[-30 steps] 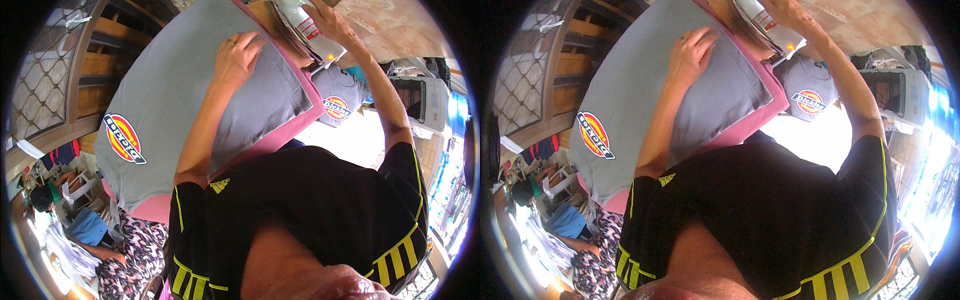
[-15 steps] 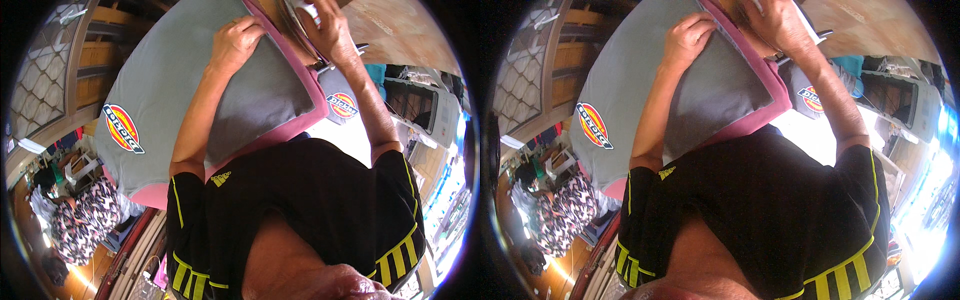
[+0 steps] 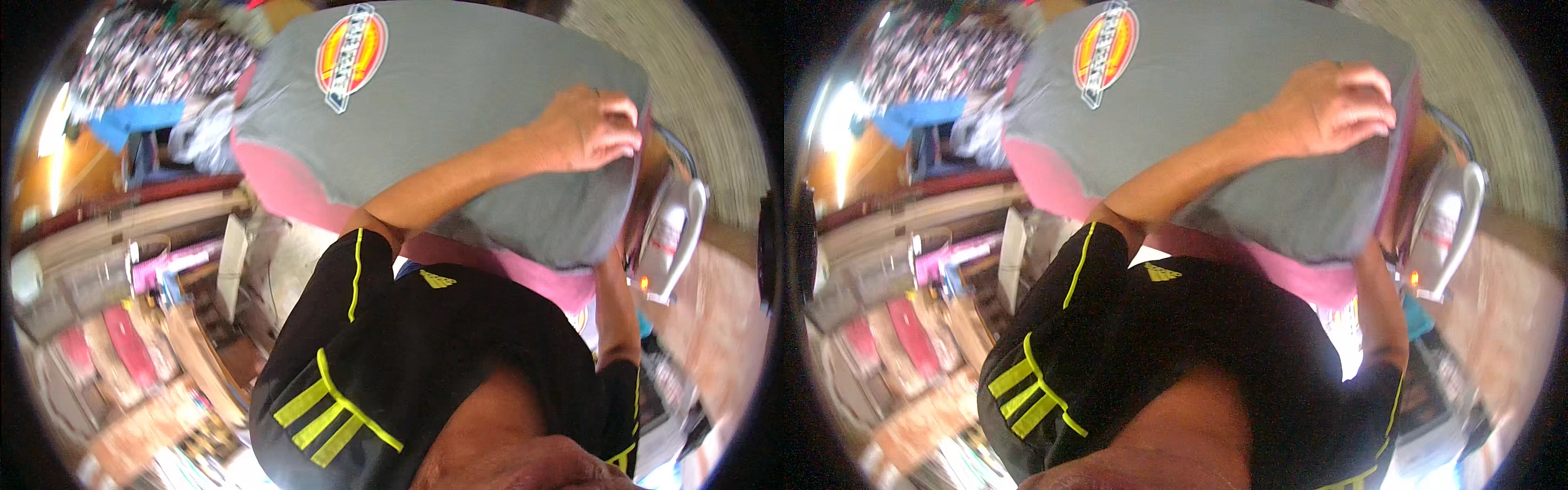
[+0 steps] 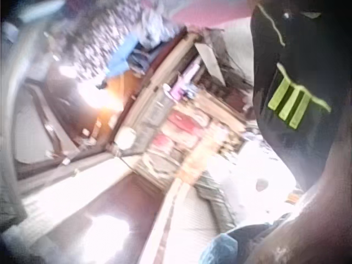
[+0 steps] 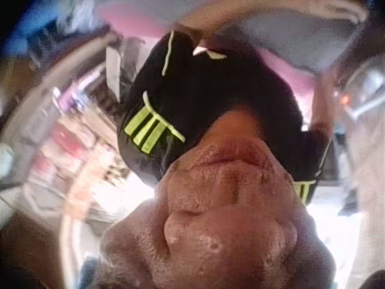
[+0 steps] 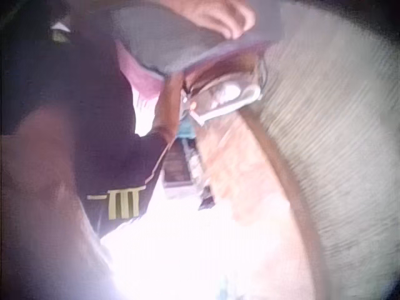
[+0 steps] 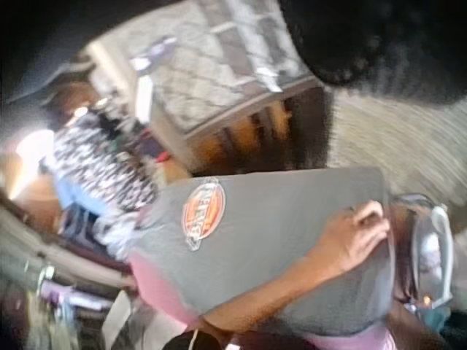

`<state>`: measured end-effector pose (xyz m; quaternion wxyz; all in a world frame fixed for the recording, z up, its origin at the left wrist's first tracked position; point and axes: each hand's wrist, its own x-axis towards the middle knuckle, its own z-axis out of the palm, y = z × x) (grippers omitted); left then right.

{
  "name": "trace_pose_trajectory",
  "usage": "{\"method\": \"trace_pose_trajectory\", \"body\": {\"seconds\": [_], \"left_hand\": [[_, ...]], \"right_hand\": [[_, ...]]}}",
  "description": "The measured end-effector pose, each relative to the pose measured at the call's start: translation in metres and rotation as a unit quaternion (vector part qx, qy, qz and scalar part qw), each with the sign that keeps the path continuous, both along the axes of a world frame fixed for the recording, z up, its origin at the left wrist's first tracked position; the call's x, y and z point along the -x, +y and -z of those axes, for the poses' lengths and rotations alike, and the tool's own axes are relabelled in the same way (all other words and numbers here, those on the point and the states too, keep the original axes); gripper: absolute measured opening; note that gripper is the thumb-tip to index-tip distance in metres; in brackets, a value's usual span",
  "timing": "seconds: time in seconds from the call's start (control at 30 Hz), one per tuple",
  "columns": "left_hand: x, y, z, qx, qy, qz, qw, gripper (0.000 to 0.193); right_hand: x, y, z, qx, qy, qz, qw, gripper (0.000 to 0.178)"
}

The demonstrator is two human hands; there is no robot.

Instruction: The person irons a gray Dickies t-shirt on a pink ironing board. They use a white steam iron to smooth the fabric, repeatedly adjusting the shirt's position and flipping it over to iron different sections.

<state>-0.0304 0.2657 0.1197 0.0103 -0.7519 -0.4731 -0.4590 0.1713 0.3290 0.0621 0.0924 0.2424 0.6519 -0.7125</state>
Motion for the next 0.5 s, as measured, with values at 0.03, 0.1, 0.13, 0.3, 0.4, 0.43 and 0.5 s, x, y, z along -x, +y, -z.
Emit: {"method": "trace_pose_trajectory", "body": {"seconds": [0.03, 0.1, 0.13, 0.3, 0.4, 0.43, 0.5], "left_hand": [[0.015, -0.017, 0.004, 0.014, 0.006, -0.031, 0.999, 0.016], [0.028, -0.046, 0.023, 0.045, 0.002, -0.066, 0.997, 0.019], [0.039, -0.063, 0.038, 0.053, -0.013, -0.094, 0.994, 0.022], [0.089, -0.197, 0.069, 0.14, -0.009, -0.315, 0.939, 0.026], [0.104, -0.26, 0.058, 0.194, 0.005, -0.424, 0.884, 0.026], [0.109, -0.278, 0.054, 0.212, 0.014, -0.46, 0.862, 0.026], [0.138, -0.301, 0.057, 0.221, 0.003, -0.496, 0.839, 0.024]], "right_hand": [[-0.004, -0.001, 0.001, 0.005, -0.015, -0.008, 1.0, 0.043], [-0.02, -0.005, 0.003, 0.01, -0.044, -0.009, 0.999, 0.044], [-0.03, -0.007, 0.004, 0.01, -0.056, -0.006, 0.998, 0.045], [-0.069, -0.009, 0.012, 0.007, -0.113, -0.017, 0.993, 0.05], [-0.095, -0.014, 0.014, -0.01, -0.143, 0.009, 0.99, 0.054], [-0.106, -0.017, 0.016, -0.015, -0.148, 0.022, 0.989, 0.055], [-0.132, -0.036, 0.019, -0.017, -0.158, 0.091, 0.983, 0.057]]}}
